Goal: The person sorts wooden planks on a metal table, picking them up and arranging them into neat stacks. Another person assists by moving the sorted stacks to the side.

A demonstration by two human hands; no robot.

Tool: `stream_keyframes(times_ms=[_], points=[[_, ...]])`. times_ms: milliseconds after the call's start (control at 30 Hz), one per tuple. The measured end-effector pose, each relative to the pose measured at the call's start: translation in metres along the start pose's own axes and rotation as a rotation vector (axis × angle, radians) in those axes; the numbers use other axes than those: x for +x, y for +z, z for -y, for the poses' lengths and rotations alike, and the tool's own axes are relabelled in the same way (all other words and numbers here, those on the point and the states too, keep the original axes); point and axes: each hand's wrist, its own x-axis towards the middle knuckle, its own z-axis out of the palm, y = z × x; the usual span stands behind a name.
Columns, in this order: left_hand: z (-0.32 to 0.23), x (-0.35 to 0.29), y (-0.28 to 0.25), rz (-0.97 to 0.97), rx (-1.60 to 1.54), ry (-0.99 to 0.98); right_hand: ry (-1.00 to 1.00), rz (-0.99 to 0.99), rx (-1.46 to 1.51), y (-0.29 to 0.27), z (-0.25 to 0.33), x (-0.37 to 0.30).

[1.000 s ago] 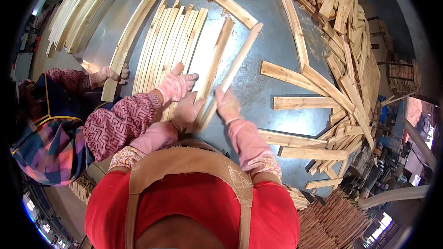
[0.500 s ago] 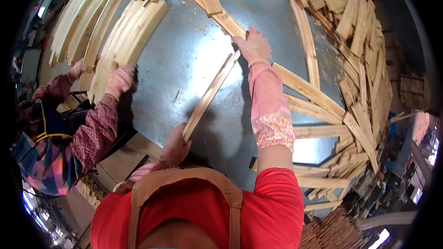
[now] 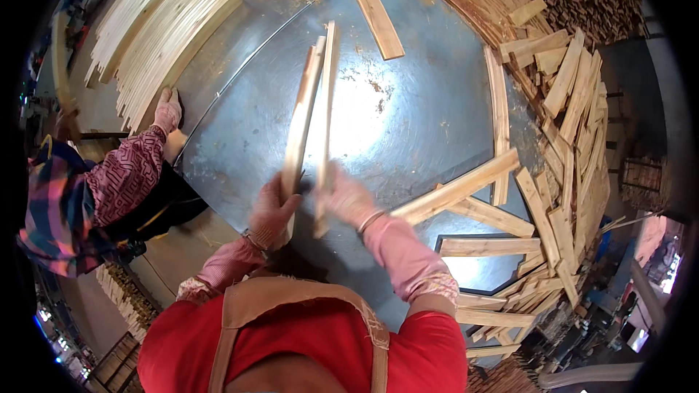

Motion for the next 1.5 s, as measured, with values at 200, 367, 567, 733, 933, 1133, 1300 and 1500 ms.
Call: stream_keyframes(times_ms=[200, 367, 567, 733, 933, 1133, 1300, 1500], points=[[0.019, -0.007, 0.017, -0.165, 0.537, 0.101, -0.127, -0.204, -0.333, -0.075, 0.035, 0.084], [-0.002, 0.001, 0.005, -0.053, 0.494, 0.01, 0.059, -0.77, -0.417, -0.197, -0.012, 0.231], [0.002, 0.002, 0.002, -0.058, 0.373, 0.026, 0.05, -0.532, -0.22, -0.133, -0.011, 0.141], [0.029, 0.005, 0.007, -0.156, 0.297, 0.28, -0.073, 0.035, 0.083, 0.052, -0.01, -0.02], [-0.011, 0.01, -0.03, 0.086, 0.006, 0.183, 0.013, -0.329, 0.228, 0.083, 0.029, -0.009], [0.032, 0.013, -0.039, -0.145, 0.102, 0.005, 0.206, -0.345, 0.126, 0.06, 0.079, 0.017], [0.05, -0.001, -0.08, -0.438, 0.313, -0.013, -0.038, -0.446, 0.794, 0.081, 0.018, 0.018], [-0.032, -0.01, -0.066, -0.53, -0.526, -0.193, 0.08, -0.553, 0.986, 0.092, -0.045, -0.017]])
